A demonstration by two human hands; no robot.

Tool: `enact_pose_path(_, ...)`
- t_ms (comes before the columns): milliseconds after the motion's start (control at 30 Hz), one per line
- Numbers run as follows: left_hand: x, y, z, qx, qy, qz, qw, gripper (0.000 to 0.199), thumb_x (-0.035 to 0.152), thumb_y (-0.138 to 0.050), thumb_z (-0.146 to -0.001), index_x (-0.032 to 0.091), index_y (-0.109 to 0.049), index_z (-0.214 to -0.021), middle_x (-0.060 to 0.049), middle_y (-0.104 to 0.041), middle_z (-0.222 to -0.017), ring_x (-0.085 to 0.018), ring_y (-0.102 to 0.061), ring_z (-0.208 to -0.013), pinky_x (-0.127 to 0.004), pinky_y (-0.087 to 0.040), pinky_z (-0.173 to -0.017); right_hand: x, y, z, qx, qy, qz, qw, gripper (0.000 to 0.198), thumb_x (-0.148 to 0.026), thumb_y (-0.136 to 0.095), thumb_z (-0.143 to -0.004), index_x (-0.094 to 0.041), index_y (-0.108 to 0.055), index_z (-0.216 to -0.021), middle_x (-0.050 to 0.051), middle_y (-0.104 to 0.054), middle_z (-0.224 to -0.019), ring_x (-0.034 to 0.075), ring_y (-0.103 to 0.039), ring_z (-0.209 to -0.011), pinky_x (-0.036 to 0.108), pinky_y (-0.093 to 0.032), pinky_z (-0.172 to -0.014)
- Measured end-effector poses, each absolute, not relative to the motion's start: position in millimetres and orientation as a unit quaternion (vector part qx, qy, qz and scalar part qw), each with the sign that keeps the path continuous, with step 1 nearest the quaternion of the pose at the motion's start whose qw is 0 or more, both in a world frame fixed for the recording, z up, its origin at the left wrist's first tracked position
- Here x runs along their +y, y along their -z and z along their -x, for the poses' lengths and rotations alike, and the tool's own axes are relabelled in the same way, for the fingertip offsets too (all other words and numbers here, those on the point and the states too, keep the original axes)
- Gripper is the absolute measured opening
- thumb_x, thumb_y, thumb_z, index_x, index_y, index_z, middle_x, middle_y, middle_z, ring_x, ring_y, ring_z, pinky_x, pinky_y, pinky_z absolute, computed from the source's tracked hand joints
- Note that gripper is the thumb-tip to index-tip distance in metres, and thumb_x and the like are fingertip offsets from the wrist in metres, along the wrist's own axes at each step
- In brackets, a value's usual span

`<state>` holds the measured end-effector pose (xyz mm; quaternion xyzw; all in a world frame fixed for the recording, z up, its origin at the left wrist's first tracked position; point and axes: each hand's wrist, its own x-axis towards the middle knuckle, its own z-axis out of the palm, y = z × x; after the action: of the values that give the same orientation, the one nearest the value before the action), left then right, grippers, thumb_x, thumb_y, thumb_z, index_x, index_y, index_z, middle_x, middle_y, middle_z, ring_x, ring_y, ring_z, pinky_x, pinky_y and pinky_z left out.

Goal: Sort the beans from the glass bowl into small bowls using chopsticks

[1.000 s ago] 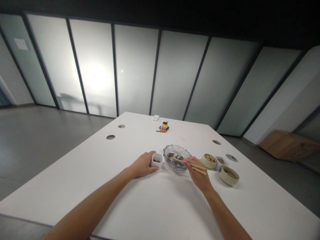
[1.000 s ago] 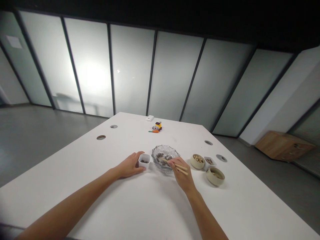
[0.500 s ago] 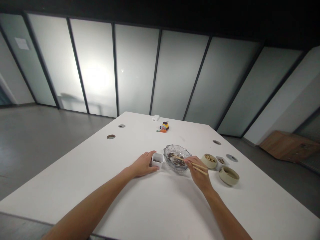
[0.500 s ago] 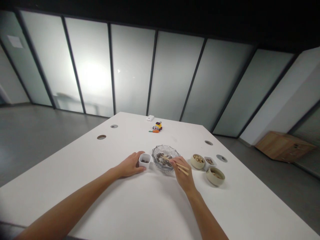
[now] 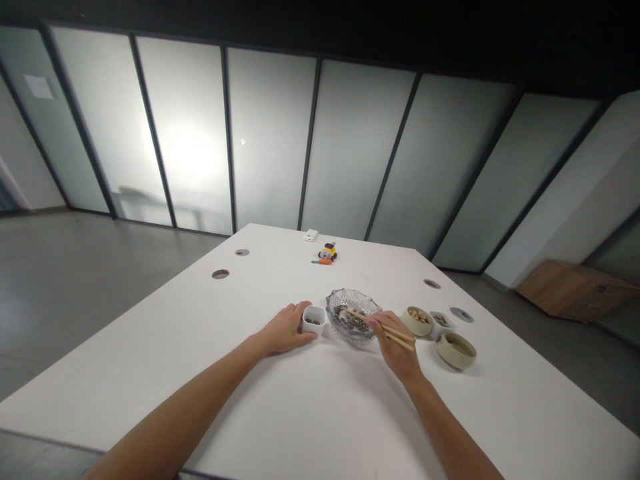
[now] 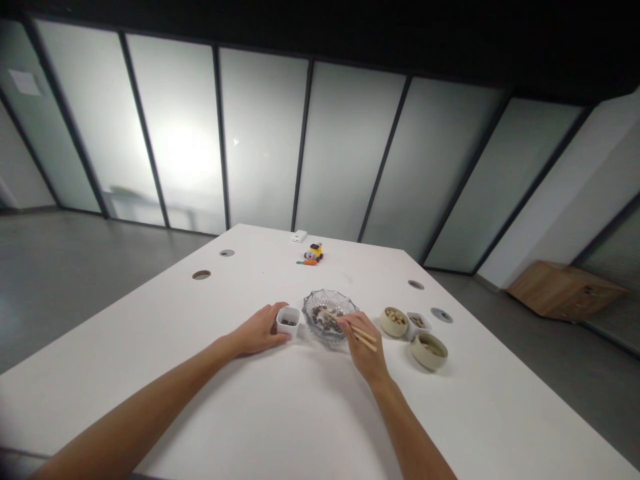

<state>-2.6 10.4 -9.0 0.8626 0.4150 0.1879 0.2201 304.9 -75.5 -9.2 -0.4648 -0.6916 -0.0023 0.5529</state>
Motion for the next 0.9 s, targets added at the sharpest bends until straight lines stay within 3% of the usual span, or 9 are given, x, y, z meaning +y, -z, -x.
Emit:
enact_pose_path(300,8.1,6.2,3.9,0.415,-0.188,-0.859,0.234,0.074,0.049,-0.079,-0.091,0.023,-0.056,-0.156,-0.017,-0.073,-0.14,-0.04,-0.069,-0.132,-0.051,-0.055,-0.112,-77.4,2.2,-310.1,-0.675,0.041,0.507,0.535,0.062,-0.072,-0.051,-0.113,-0.025,-0.078,-0.082,0.006,-0.076,-0.077,0.024,-0.071,-0.071,0.036,-0.059,-0.068)
enact_pose_path(633,8.1,7.4,3.4,0.42,-0.19,-0.857,0.23,0.076,0.048,-0.081,-0.091,0.023,-0.055,-0.158,-0.016,-0.073,-0.142,-0.039,-0.07,-0.131,-0.049,-0.055,-0.112,-78.4,5.8,-308.6,-0.677,-0.005,0.492,0.547,0.053,-0.065,-0.059,-0.113,-0.025,-0.08,-0.085,0.008,-0.078,-0.084,0.026,-0.073,-0.079,0.038,-0.061,-0.074)
enact_pose_path(900,7.3,5.3,3.0,0.416,-0.189,-0.859,0.23,0.075,0.048,-0.08,-0.091,0.023,-0.055,-0.157,-0.017,-0.073,-0.142,-0.04,-0.068,-0.134,-0.051,-0.054,-0.115,-78.3,3.2,-309.7,-0.671,0.015,0.493,0.553,0.056,-0.068,-0.057,-0.112,-0.025,-0.082,-0.086,0.008,-0.078,-0.083,0.026,-0.073,-0.078,0.037,-0.061,-0.072)
